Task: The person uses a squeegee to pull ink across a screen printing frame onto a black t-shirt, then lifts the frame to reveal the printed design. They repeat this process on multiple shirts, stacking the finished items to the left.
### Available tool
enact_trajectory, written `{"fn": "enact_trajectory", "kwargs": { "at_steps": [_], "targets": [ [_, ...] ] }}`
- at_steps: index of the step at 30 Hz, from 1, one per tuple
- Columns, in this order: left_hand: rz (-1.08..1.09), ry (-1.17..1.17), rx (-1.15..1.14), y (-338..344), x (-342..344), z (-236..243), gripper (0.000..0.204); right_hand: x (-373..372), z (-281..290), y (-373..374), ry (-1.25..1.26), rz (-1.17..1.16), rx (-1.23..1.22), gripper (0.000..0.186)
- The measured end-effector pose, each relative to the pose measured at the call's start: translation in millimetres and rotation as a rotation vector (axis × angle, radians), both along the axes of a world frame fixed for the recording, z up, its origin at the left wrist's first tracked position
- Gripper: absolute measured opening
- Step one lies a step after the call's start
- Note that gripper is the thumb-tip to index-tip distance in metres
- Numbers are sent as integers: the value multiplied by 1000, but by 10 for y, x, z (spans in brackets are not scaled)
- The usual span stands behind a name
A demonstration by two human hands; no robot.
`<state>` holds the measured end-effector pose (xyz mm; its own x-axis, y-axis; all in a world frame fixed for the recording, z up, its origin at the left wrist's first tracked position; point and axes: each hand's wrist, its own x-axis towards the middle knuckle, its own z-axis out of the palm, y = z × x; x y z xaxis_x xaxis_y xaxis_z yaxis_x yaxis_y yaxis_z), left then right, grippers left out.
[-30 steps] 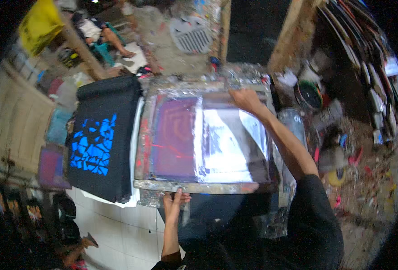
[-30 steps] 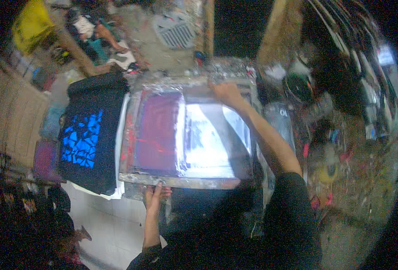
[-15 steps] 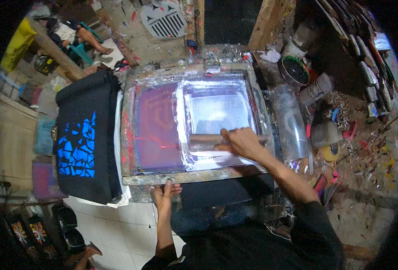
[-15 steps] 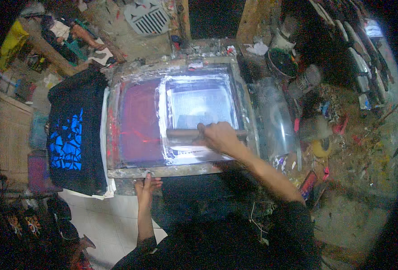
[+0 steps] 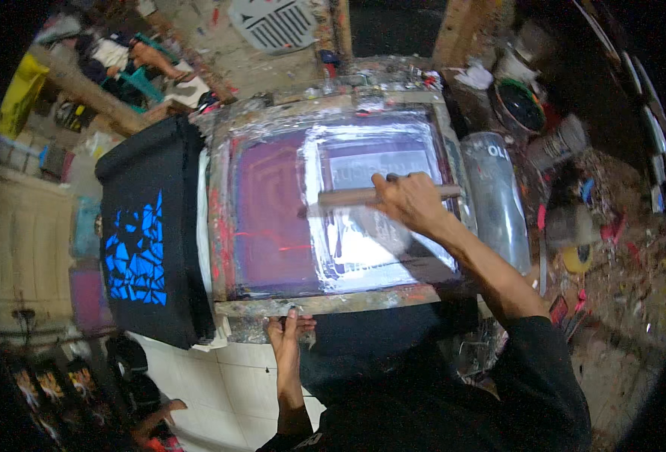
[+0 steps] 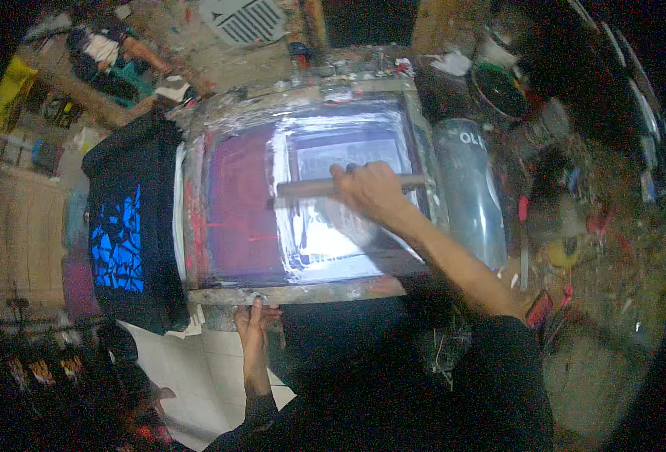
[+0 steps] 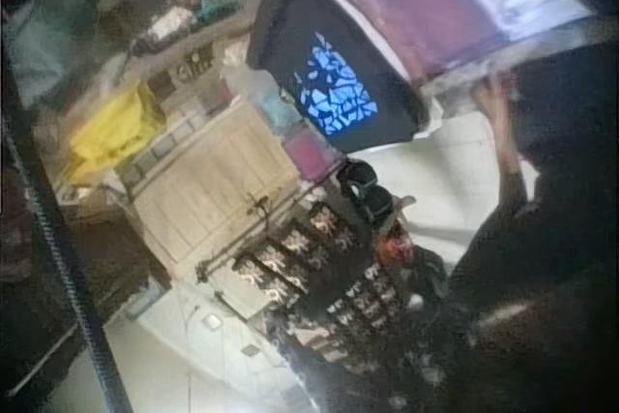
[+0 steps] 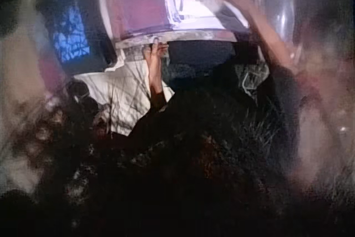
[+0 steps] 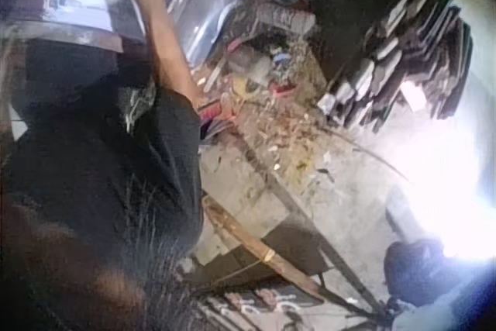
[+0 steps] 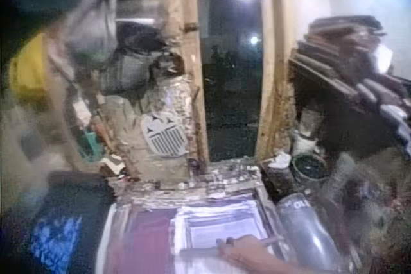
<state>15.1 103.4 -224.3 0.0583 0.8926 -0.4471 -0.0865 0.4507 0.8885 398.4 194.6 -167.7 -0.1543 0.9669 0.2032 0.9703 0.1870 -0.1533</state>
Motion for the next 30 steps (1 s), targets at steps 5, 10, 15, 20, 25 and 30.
{"fn": "enact_trajectory", "kwargs": {
  "at_steps": [5,10,15,20,25,30],
  "targets": [
    [9,15,80,-50,-1,-18,38,-510,163,-951,5,-30,-141,30],
    [72,-65,204,-91,44,-72,32,-698,413,-1299,7,-27,-71,41],
    [70,-71,167,-79,66,472,33,-850,803,-1558,41,-362,147,53],
    [50,-166,631,252,216,1397,27,-771,1551,-1224,-69,-267,583,55],
    [51,520,1207,1624,1259,1217,34,-330,2764,-258,-139,-226,615,63],
    [-359,1095,1677,3143,1919,343,25,-97,3429,197,-52,-298,296,76]
  ]
}}
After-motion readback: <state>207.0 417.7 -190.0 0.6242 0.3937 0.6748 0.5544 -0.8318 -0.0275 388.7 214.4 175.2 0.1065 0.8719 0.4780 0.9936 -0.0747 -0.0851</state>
